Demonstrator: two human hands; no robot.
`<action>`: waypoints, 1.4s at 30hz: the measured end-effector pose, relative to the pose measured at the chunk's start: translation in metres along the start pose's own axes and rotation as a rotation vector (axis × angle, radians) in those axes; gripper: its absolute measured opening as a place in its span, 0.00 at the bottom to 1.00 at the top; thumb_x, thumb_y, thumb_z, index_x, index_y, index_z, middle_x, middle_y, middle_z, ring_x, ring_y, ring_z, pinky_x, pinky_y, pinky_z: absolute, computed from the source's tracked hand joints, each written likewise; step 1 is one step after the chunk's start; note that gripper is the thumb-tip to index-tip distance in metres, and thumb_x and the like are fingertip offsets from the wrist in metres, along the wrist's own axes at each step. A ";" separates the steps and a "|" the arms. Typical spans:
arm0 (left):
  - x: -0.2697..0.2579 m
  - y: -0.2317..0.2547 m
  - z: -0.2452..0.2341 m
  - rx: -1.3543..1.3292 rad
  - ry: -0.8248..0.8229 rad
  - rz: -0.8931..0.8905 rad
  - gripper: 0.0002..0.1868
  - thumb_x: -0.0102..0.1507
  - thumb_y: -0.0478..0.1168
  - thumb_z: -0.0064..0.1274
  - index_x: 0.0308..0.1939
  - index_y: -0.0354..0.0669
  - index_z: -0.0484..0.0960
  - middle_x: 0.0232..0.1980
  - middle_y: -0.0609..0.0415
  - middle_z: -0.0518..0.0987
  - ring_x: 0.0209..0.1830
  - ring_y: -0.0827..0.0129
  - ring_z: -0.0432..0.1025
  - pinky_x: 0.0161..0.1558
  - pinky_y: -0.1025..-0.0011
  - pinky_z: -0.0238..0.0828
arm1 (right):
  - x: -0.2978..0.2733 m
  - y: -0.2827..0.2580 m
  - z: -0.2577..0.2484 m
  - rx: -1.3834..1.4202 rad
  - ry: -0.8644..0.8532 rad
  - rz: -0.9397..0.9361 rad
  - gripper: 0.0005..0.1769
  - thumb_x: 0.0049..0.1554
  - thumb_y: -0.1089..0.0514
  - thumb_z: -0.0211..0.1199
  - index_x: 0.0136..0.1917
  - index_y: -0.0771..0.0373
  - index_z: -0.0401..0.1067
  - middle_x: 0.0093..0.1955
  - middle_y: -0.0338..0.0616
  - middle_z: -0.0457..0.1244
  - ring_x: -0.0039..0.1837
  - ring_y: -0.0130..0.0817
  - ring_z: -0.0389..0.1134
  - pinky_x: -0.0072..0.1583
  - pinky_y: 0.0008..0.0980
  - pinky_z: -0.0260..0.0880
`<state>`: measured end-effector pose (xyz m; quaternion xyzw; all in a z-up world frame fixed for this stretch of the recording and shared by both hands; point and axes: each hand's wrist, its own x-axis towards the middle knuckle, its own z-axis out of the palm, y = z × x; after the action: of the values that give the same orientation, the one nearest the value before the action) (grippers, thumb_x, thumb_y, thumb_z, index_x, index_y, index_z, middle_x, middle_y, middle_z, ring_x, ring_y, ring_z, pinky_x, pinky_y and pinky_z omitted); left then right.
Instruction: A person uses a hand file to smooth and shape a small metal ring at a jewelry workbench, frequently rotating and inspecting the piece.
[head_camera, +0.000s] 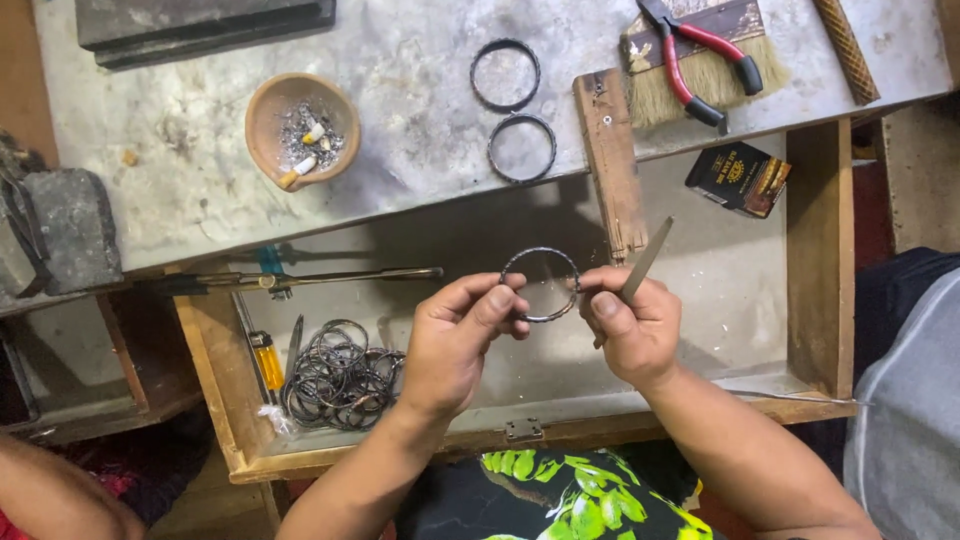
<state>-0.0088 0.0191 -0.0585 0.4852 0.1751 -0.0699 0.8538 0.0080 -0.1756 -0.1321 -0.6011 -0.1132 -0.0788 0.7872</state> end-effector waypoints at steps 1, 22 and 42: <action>-0.002 -0.001 0.002 0.001 0.000 -0.004 0.13 0.66 0.33 0.58 0.51 0.25 0.84 0.34 0.36 0.84 0.31 0.60 0.81 0.38 0.64 0.85 | 0.002 -0.005 0.001 -0.001 0.003 0.002 0.14 0.60 0.60 0.57 0.47 0.76 0.75 0.19 0.42 0.55 0.20 0.25 0.55 0.25 0.24 0.59; 0.052 -0.016 0.071 0.725 -0.253 1.148 0.24 0.61 0.26 0.64 0.61 0.31 0.79 0.41 0.48 0.85 0.38 0.54 0.81 0.42 0.57 0.83 | 0.047 -0.083 -0.024 -0.471 0.163 0.162 0.15 0.67 0.60 0.54 0.61 0.71 0.74 0.21 0.37 0.52 0.28 0.20 0.47 0.32 0.22 0.50; 0.066 -0.003 0.053 1.204 -0.433 1.433 0.14 0.71 0.42 0.62 0.60 0.55 0.80 0.48 0.57 0.74 0.47 0.65 0.67 0.53 0.62 0.66 | 0.041 -0.100 -0.075 -1.089 -0.256 -0.305 0.06 0.65 0.70 0.63 0.55 0.68 0.77 0.51 0.56 0.68 0.49 0.49 0.68 0.55 0.44 0.66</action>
<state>0.0636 -0.0241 -0.0597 0.8108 -0.3899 0.3022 0.3151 0.0281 -0.2741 -0.0470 -0.9011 -0.2359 -0.1647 0.3244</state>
